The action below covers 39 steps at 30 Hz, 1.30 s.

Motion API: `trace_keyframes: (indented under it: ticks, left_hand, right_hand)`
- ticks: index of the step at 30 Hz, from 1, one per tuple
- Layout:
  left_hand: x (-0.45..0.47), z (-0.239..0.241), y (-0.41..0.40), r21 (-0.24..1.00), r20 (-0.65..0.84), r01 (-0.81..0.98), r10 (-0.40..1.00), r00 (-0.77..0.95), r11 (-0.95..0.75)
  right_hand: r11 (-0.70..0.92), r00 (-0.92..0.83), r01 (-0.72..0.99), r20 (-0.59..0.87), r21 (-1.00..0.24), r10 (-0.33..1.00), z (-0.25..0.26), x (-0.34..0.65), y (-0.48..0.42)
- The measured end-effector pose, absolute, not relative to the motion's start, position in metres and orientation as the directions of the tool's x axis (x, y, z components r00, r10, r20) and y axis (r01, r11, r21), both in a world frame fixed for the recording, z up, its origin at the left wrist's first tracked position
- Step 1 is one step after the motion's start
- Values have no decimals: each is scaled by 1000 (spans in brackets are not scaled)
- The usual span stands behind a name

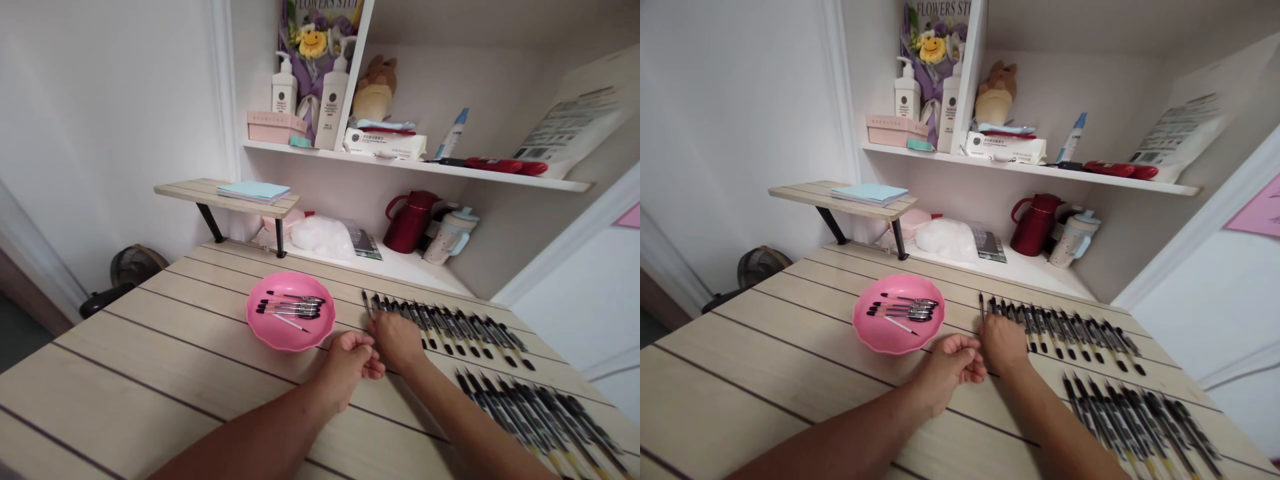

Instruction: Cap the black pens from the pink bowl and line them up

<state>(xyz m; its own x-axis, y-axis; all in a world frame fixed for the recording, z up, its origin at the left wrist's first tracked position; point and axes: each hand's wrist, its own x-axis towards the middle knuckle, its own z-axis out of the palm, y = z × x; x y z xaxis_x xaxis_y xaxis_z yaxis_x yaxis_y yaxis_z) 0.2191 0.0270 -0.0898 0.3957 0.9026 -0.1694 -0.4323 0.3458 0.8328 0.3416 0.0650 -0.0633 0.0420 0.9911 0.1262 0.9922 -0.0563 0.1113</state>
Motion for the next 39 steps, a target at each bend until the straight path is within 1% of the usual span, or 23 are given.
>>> trace_keyframes:
  ticks: [4,11,13,17,22,28,33,39]
  left_hand:
    - [219,-89,27,832,-172,-433,903,393,347]
    - [218,-88,26,830,-170,-436,901,398,349]
    - [217,-88,27,829,-171,-434,900,402,351]
    - [217,-86,26,838,-170,-421,899,403,347]
    - [217,-83,24,845,-170,-415,905,389,337]
    - [218,-85,25,844,-166,-418,904,394,337]
    - [218,-86,26,838,-167,-421,898,407,347]
    - [218,-86,25,839,-160,-423,898,410,342]
  right_hand:
    - [-87,72,990,132,107,989,-61,343,64]
    - [-212,206,977,171,20,964,-46,370,49]
    - [-215,211,977,169,7,963,-48,380,40]
    - [-170,171,985,166,-18,971,-56,388,29]
    - [-170,185,982,223,-88,957,-57,375,44]
    - [-176,180,984,182,-38,967,-59,362,67]
    - [-154,149,988,206,8,967,-66,360,68]
    - [-97,90,995,239,19,967,-70,363,66]
